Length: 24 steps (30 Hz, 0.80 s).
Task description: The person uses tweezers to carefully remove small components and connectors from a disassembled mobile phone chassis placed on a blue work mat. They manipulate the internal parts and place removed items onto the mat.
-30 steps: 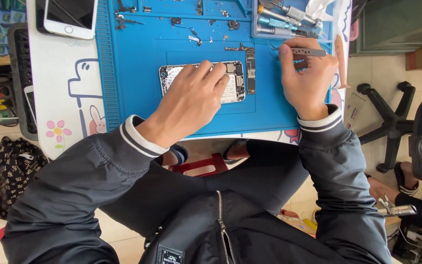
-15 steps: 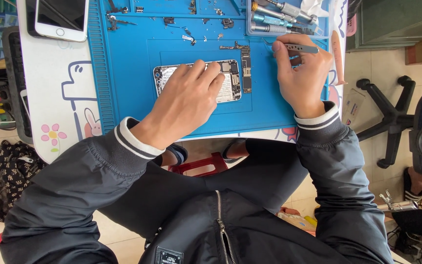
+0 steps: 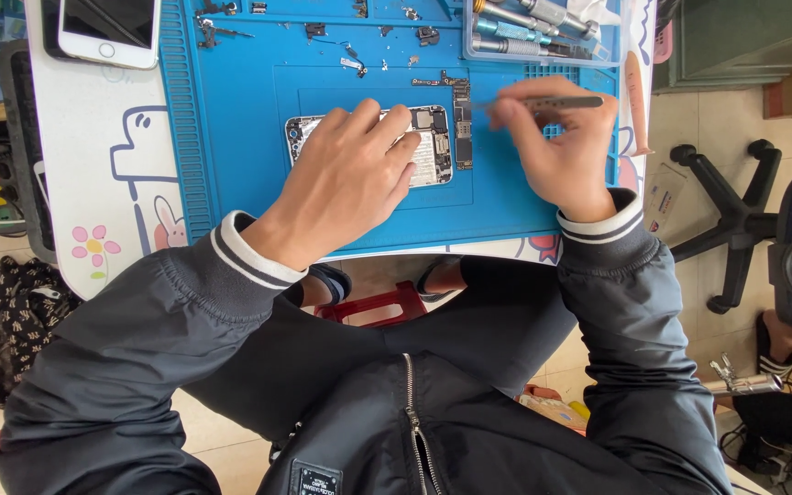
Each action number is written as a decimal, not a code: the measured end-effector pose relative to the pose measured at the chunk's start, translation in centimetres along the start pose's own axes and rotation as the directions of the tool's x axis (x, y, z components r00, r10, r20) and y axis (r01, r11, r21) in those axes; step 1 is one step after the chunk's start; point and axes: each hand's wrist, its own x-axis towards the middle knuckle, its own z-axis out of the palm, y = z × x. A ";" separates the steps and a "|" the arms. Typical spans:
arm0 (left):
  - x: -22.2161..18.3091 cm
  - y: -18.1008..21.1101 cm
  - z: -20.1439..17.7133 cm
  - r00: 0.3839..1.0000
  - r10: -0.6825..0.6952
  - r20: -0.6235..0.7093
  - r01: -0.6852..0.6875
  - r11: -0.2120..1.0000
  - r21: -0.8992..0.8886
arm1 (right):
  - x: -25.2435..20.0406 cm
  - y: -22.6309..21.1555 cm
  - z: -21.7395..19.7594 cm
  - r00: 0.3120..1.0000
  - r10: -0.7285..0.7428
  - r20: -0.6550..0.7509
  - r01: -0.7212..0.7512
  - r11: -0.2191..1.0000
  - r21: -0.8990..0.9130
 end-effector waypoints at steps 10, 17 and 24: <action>0.2 0.1 -0.2 0.999 0.031 -0.018 -0.028 0.990 0.135 | 0.2 -2.6 1.4 0.949 0.078 0.306 -0.127 0.981 0.146; 0.2 0.2 -0.4 0.999 0.038 -0.021 -0.033 0.981 0.191 | -0.1 -2.3 1.8 0.952 0.163 0.258 -0.207 0.966 0.157; 0.1 0.2 -0.3 0.998 0.063 0.017 -0.065 0.964 0.258 | 0.0 -2.3 1.9 0.945 0.167 0.280 -0.222 0.958 0.179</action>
